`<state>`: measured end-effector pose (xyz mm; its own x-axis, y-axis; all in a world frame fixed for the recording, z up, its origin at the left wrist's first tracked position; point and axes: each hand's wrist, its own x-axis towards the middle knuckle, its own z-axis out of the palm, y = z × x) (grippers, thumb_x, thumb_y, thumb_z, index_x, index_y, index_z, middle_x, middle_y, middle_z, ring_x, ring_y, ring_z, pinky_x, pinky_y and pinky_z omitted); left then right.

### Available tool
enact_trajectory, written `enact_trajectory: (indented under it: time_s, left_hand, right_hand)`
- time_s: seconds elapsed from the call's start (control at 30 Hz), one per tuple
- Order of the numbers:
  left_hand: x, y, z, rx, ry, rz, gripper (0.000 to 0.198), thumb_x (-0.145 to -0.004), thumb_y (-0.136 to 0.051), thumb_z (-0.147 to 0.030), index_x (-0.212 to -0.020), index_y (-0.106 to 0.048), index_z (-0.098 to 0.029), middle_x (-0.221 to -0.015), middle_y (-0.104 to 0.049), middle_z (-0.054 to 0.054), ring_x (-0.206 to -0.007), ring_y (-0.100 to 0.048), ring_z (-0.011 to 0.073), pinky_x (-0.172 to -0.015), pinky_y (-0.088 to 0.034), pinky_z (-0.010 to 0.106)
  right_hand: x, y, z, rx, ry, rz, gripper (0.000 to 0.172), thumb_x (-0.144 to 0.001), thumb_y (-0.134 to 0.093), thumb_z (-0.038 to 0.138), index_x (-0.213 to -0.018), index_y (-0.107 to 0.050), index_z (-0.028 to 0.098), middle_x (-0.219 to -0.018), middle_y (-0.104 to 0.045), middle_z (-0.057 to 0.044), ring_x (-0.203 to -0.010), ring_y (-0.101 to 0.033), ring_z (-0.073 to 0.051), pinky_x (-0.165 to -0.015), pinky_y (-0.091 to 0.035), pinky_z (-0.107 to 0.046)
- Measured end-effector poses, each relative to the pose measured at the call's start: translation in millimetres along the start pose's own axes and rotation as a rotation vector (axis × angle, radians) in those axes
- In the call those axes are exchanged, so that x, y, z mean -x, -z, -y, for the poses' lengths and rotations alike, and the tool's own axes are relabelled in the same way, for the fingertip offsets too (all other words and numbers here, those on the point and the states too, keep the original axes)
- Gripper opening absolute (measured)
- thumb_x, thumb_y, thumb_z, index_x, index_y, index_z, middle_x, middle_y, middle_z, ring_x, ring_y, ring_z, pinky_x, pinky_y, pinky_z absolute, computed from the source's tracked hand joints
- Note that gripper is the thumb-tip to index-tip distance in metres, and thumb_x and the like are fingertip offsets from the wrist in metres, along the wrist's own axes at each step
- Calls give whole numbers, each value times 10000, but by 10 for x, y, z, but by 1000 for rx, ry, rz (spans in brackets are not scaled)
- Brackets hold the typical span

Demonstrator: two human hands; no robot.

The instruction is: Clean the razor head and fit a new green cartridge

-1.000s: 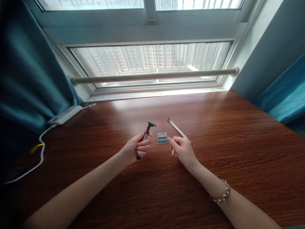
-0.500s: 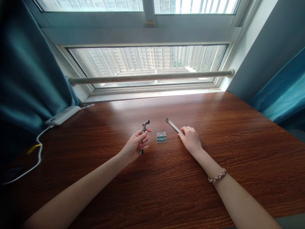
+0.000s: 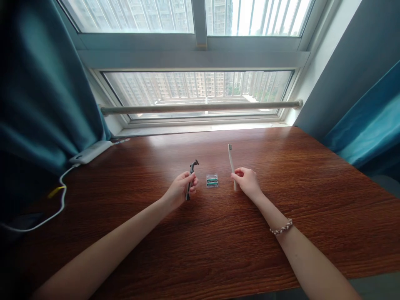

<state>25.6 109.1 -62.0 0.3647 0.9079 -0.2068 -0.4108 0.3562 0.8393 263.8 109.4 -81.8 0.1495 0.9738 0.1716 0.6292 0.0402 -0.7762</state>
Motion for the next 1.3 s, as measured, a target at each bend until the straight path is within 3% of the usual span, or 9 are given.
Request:
enact_trajectory:
  time_s: [0.1, 0.23, 0.33, 0.43, 0.57, 0.77, 0.97, 1.2, 1.3]
  left_hand:
    - [37, -23, 30, -82, -33, -86, 280, -695, -629, -350, -766, -431, -165, -618, -547, -8, -427, -438, 58, -390, -311, 165]
    - [35, -65, 87, -152, -79, -245, 241, -766, -547, -354, -792, -371, -191, -668, -599, 0, -310, -312, 21, -325, -221, 153]
    - [24, -137, 126, -167, -70, -333, 217, -819, -471, -349, -783, -316, -202, -777, -628, 33, -292, -268, 2, -321, -218, 150]
    - [27, -240, 171, -174, -30, -369, 196, -846, -420, -348, -786, -309, -198, -796, -623, 54, -298, -286, 1, -336, -264, 159]
    - [36, -361, 250, -179, 0, -404, 166, -864, -379, -322, -785, -309, -194, -791, -610, 59, -300, -305, 10, -342, -300, 179]
    - [10, -485, 314, -126, 27, -426, 142, -887, -307, -290, -787, -310, -189, -755, -604, 43, -285, -286, 12, -341, -299, 188]
    - [-189, -802, 401, -76, 54, -357, 137, -884, -318, -292, -791, -322, -192, -756, -597, 22, -281, -282, 12, -342, -294, 190]
    - [-706, -1500, 709, -45, 104, -266, 133, -878, -329, -308, -855, -352, -179, -711, -544, 5, -292, -287, 17, -346, -297, 200]
    - [-907, -1806, 872, -42, 127, -243, 147, -873, -332, -309, -889, -368, -167, -706, -530, 6, -295, -288, 19, -349, -308, 206]
  right_hand:
    - [7, 48, 97, -49, -28, -26, 177, -691, -464, 261, -722, -583, 134, -606, -641, -45, -530, -565, -152, -517, -413, -246]
    - [31, 58, 272, -43, -59, -89, 136, -669, -430, 202, -627, -552, 160, -564, -605, -28, -537, -533, -152, -514, -370, -247]
    - [66, -59, 378, -69, -89, -53, 132, -661, -451, 182, -615, -573, 161, -568, -619, -33, -562, -550, -156, -528, -373, -242]
    - [113, -255, 406, -141, -130, 11, 186, -687, -445, 169, -776, -606, 141, -642, -654, -42, -474, -551, -127, -475, -374, -221]
    - [160, -489, 349, -242, -178, 76, 217, -752, -418, 189, -857, -585, 97, -577, -630, -40, -319, -502, -100, -369, -334, -199]
    - [145, -564, 250, -341, -204, 43, 211, -809, -431, 230, -893, -561, 87, -490, -562, 10, -285, -489, -86, -315, -303, -164]
    - [103, -251, 72, -390, -262, -33, 297, -821, -459, 272, -1029, -526, 71, -501, -566, 2, -302, -506, -92, -291, -303, -149]
    - [0, 411, -319, -427, -385, -191, 378, -823, -469, 267, -1154, -462, 86, -921, -635, -127, -407, -584, -83, -315, -365, -142]
    - [-65, 652, -532, -433, -425, -254, 390, -815, -481, 255, -1168, -451, 91, -966, -623, -136, -435, -599, -91, -330, -390, -150]
